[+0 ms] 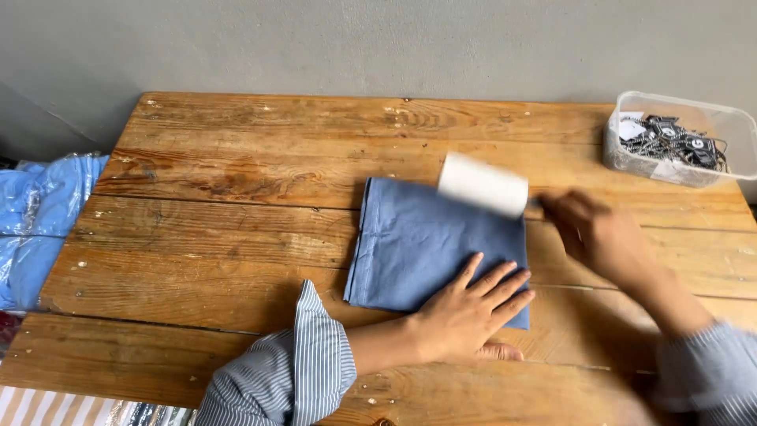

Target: The person uses a lint roller on a blue t-shirt laid on a wooden table, then folds the shirt, attaches a tag, and places it into a clear plastic bag. The shirt is sealed in the bag and set aside.

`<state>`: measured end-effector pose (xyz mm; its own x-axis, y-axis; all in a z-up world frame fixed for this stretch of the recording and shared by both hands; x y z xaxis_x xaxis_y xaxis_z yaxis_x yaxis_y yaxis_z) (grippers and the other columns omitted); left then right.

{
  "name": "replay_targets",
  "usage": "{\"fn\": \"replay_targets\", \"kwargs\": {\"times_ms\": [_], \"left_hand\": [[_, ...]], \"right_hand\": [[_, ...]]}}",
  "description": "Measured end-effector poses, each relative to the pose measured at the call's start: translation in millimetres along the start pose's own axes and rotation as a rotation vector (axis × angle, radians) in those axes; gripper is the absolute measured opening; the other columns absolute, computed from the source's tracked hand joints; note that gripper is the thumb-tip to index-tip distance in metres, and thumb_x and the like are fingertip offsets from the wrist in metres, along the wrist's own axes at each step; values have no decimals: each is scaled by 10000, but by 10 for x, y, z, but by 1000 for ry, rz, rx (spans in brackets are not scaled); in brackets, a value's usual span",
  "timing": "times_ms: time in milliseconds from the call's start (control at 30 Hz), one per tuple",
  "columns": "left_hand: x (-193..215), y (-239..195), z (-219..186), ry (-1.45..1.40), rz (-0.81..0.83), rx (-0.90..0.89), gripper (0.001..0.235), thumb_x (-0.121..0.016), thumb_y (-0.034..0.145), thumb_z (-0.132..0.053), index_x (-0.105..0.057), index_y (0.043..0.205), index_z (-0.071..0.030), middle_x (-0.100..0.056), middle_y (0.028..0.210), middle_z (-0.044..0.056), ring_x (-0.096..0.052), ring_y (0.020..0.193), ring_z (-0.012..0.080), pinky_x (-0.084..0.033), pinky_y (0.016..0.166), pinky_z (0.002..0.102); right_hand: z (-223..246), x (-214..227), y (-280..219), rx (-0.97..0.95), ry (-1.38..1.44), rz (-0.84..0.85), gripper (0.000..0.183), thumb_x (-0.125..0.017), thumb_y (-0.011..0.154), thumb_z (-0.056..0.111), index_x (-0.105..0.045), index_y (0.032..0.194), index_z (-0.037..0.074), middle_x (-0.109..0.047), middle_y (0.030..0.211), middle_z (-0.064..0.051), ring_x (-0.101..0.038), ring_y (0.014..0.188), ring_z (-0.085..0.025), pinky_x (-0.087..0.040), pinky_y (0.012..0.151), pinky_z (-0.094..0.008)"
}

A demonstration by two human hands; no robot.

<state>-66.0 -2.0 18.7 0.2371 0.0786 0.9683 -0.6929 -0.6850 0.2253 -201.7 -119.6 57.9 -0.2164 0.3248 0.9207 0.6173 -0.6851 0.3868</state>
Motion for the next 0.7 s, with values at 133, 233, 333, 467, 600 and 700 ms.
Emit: {"fn": "replay_targets", "kwargs": {"times_ms": [133, 233, 333, 467, 600, 700], "left_hand": [[-55, -10, -43, 8, 1, -39, 740, -137, 758, -585, -290, 1284, -87, -258, 1366, 99, -210, 1286, 251, -114, 1044, 481], [-51, -9, -42, -10, 12, -43, 728, -153, 767, -577, -284, 1283, -81, -249, 1369, 97, -194, 1292, 248, -102, 1046, 482], [-18, -24, -43, -10, 12, -52, 719, -147, 775, -564, -273, 1287, -76, -242, 1371, 104, -190, 1292, 251, -95, 1046, 475], [-35, -34, -52, -39, -33, -43, 708, -154, 777, -555, -310, 1272, -74, -275, 1360, 104, -228, 1280, 253, -126, 1048, 474], [-48, -35, -56, -3, -35, -18, 711, -157, 768, -562, -307, 1272, -85, -312, 1342, 85, -237, 1278, 236, -130, 1045, 478], [-11, -27, -34, 14, -70, -13, 706, -163, 764, -557, -335, 1258, -84, -343, 1328, 86, -270, 1266, 236, -153, 1042, 481]], "right_hand": [[65, -115, -489, 105, 193, 15, 371, -511, 750, 85, -511, 1121, 106, -541, 1059, -42, -528, 836, -224, -453, 675, -319], [-143, -291, -336, 92, 14, -26, 384, -520, 703, 79, -552, 1085, 115, -560, 1013, -26, -527, 797, -208, -467, 566, -331], [-204, -268, -151, -36, -46, 58, 464, -533, 688, 151, -513, 1149, 199, -534, 999, 31, -500, 871, -176, -422, 351, -350], [-69, -36, -71, -64, -312, -171, 179, -560, 860, 213, -586, 1028, 269, -555, 949, 90, -541, 802, -104, -364, 341, -265], [352, -9, -107, 159, 117, -128, 284, -531, 788, 79, -588, 1047, 182, -563, 977, 4, -481, 781, -219, -390, 466, -315], [379, -213, -34, 199, 190, -75, 322, -558, 760, 151, -573, 1068, 243, -572, 1011, 72, -452, 775, -206, -406, 426, -322]]}}
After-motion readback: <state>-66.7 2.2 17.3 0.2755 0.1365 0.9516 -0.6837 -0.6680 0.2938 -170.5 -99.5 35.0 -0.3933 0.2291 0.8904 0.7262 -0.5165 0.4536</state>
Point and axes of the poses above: each hand's wrist, its own y-axis towards the middle knuckle, its own x-axis out of the back of the hand, z = x × y, the point moved 4 cm from there along y, towards the middle knuckle
